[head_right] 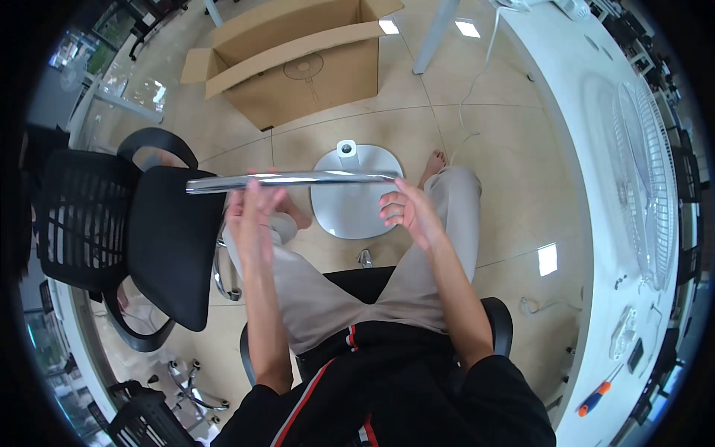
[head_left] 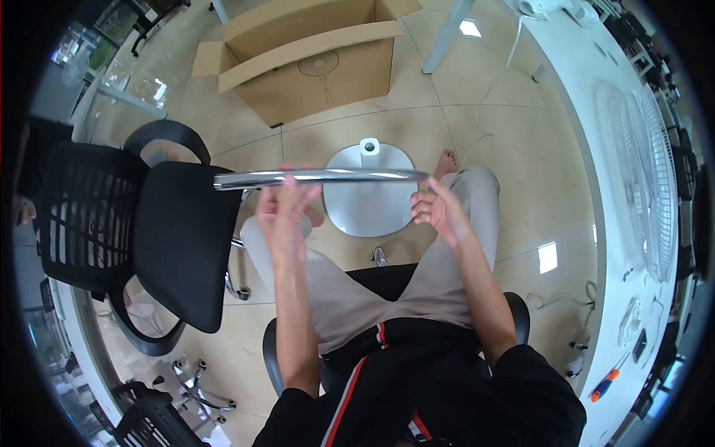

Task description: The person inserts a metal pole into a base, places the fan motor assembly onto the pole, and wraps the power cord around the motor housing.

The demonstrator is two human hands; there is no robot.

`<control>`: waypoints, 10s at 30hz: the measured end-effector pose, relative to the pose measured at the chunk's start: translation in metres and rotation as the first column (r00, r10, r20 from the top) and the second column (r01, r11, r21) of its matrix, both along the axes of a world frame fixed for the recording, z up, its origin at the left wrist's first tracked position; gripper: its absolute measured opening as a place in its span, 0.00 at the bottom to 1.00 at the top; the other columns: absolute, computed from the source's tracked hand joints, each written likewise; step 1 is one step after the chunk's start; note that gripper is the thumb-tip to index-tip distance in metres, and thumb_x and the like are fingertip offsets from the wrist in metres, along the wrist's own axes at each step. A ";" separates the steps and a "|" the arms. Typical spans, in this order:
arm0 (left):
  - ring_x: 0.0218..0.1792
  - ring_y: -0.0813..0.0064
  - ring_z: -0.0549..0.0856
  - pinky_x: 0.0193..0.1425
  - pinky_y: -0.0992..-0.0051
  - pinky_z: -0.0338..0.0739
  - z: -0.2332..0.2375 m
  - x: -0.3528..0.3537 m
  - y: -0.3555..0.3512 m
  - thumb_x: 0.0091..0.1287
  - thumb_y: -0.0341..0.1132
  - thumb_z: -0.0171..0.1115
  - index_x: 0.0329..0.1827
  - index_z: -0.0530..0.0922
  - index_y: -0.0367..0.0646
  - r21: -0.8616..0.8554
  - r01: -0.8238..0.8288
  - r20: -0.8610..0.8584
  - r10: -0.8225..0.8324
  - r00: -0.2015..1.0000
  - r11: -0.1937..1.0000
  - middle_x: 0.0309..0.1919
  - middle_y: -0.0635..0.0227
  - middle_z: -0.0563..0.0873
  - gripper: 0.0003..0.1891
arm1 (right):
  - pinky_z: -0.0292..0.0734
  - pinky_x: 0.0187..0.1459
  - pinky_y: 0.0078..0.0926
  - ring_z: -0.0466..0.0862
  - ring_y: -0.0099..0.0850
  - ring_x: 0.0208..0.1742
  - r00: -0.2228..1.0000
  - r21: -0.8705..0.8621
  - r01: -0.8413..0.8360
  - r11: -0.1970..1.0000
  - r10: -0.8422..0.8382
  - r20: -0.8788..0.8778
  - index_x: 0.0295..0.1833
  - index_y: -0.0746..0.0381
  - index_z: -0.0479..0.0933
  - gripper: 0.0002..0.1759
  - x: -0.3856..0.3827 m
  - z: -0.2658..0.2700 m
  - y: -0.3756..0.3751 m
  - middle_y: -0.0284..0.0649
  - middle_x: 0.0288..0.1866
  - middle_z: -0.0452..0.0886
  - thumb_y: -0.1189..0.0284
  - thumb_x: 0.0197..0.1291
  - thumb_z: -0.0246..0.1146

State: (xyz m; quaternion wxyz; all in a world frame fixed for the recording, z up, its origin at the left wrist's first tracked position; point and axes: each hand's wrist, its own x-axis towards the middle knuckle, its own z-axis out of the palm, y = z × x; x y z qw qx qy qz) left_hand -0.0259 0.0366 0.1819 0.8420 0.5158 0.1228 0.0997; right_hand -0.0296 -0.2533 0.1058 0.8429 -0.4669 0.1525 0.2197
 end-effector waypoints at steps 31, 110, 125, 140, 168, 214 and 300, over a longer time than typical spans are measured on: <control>0.36 0.80 0.88 0.43 0.78 0.82 0.037 0.103 -0.068 0.68 0.35 0.72 0.44 0.80 0.32 0.804 -0.096 0.226 -0.153 0.962 0.587 0.33 0.62 0.90 0.14 | 0.77 0.38 0.23 0.83 0.24 0.35 0.976 -0.051 0.217 0.975 -0.216 0.029 0.57 0.63 0.77 0.22 0.005 -0.030 -0.034 0.37 0.39 0.84 0.59 0.66 0.58; 0.40 0.58 0.91 0.44 0.62 0.83 -0.068 0.119 -0.093 0.63 0.44 0.72 0.42 0.81 0.38 0.964 0.081 -0.063 -0.079 0.995 0.252 0.37 0.57 0.92 0.17 | 0.78 0.40 0.24 0.81 0.23 0.36 0.987 -0.199 0.162 0.966 -0.162 0.020 0.57 0.64 0.77 0.20 -0.004 -0.034 -0.032 0.36 0.38 0.83 0.62 0.66 0.58; 0.55 0.53 0.80 0.58 0.55 0.74 -0.128 0.120 -0.090 0.61 0.45 0.74 0.44 0.83 0.38 0.996 0.008 -0.002 -0.066 0.998 0.090 0.45 0.55 0.87 0.20 | 0.77 0.39 0.24 0.81 0.23 0.35 0.985 -0.202 0.169 0.965 -0.169 0.018 0.56 0.64 0.77 0.20 -0.003 -0.035 -0.032 0.36 0.38 0.82 0.62 0.66 0.59; 0.52 0.53 0.82 0.58 0.57 0.72 -0.152 0.112 -0.099 0.60 0.42 0.75 0.50 0.80 0.40 0.970 -0.026 0.027 -0.001 1.000 0.242 0.47 0.57 0.87 0.20 | 0.77 0.39 0.22 0.81 0.21 0.35 0.986 -0.224 0.161 0.961 -0.166 -0.005 0.57 0.64 0.77 0.19 0.000 -0.028 -0.029 0.35 0.38 0.83 0.63 0.68 0.57; 0.65 0.53 0.75 0.66 0.58 0.68 -0.119 0.107 -0.097 0.64 0.40 0.72 0.78 0.65 0.57 0.978 -0.188 0.202 -0.183 0.962 0.095 0.67 0.52 0.73 0.39 | 0.77 0.39 0.23 0.81 0.23 0.36 0.989 -0.247 0.141 0.959 -0.146 -0.004 0.59 0.67 0.76 0.22 -0.001 -0.030 -0.024 0.36 0.38 0.82 0.63 0.67 0.56; 0.42 0.52 0.87 0.50 0.61 0.79 -0.154 0.117 -0.095 0.66 0.41 0.70 0.46 0.84 0.37 0.903 -0.050 0.075 -0.041 0.996 0.427 0.39 0.52 0.89 0.16 | 0.77 0.38 0.23 0.81 0.22 0.35 0.998 -0.281 0.048 0.958 -0.058 -0.027 0.56 0.65 0.78 0.22 0.012 -0.037 -0.010 0.37 0.38 0.83 0.60 0.65 0.61; 0.75 0.49 0.66 0.79 0.60 0.61 -0.192 0.079 -0.101 0.57 0.29 0.71 0.79 0.58 0.38 0.775 0.098 0.036 -0.198 0.979 0.625 0.75 0.48 0.67 0.46 | 0.81 0.38 0.25 0.84 0.26 0.35 0.760 -0.444 0.620 0.647 -0.355 0.544 0.54 0.65 0.78 0.16 0.035 0.195 -0.142 0.39 0.39 0.85 0.67 0.68 0.58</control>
